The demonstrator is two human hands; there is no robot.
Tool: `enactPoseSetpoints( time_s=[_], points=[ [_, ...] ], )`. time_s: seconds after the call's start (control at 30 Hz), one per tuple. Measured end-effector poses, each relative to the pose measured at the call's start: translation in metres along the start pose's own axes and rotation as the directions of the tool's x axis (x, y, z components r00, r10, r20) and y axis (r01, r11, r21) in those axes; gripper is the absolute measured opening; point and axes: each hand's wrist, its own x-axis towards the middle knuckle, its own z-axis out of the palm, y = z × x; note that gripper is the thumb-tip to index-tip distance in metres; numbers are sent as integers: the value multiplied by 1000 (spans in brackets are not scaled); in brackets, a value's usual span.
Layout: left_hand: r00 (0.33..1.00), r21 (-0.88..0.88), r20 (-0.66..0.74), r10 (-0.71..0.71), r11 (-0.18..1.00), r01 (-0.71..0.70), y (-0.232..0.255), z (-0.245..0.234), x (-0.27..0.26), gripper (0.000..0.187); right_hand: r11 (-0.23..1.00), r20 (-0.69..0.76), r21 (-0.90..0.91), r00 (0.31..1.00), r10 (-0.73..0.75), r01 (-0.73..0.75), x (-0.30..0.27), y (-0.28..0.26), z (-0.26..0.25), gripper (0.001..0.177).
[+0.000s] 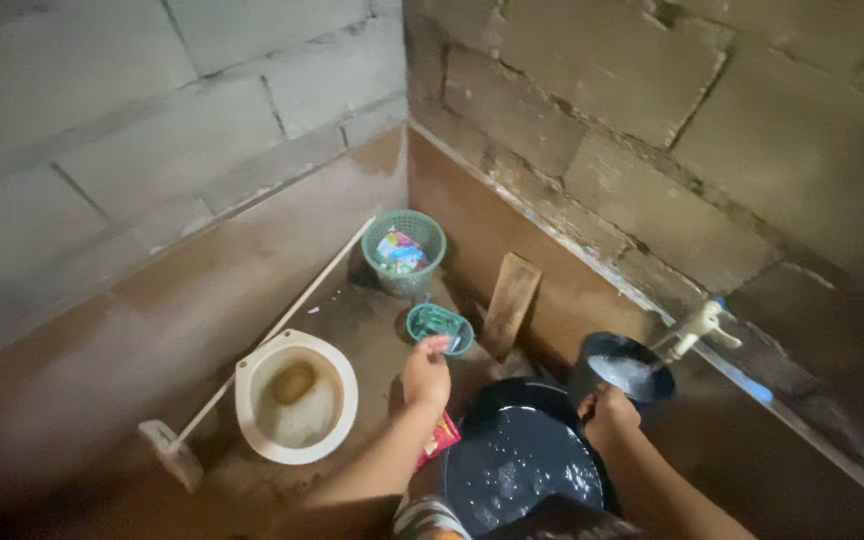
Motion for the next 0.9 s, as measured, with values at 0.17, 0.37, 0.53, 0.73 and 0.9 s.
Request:
enactPoseSetpoints(
  time_s=[0.17,0.37,0.53,0.73,0.9],
  points=[
    [999,-64,-14,44,997,-45,-20,-19,7,28,986,47,107,992,120,-125,-25,8,37,18],
    [1000,-38,11,-22,999,22,-84,-56,58,28,881,185,-462,983,-12,98,-93,17,100,33],
    [997,108,41,-68,992,64,-150,-120,108,36,243,452,-801,818,-356,548,-178,6,191,44],
    [816,218,159,-556,826,520,-174,-224,202,39,151,525,-804,806,-272,575,-288,-14,297,44],
    [828,313,326,-456,879,360,-177,-274,280,48,422,522,-669,791,-319,612,-323,-17,351,40]
  ],
)
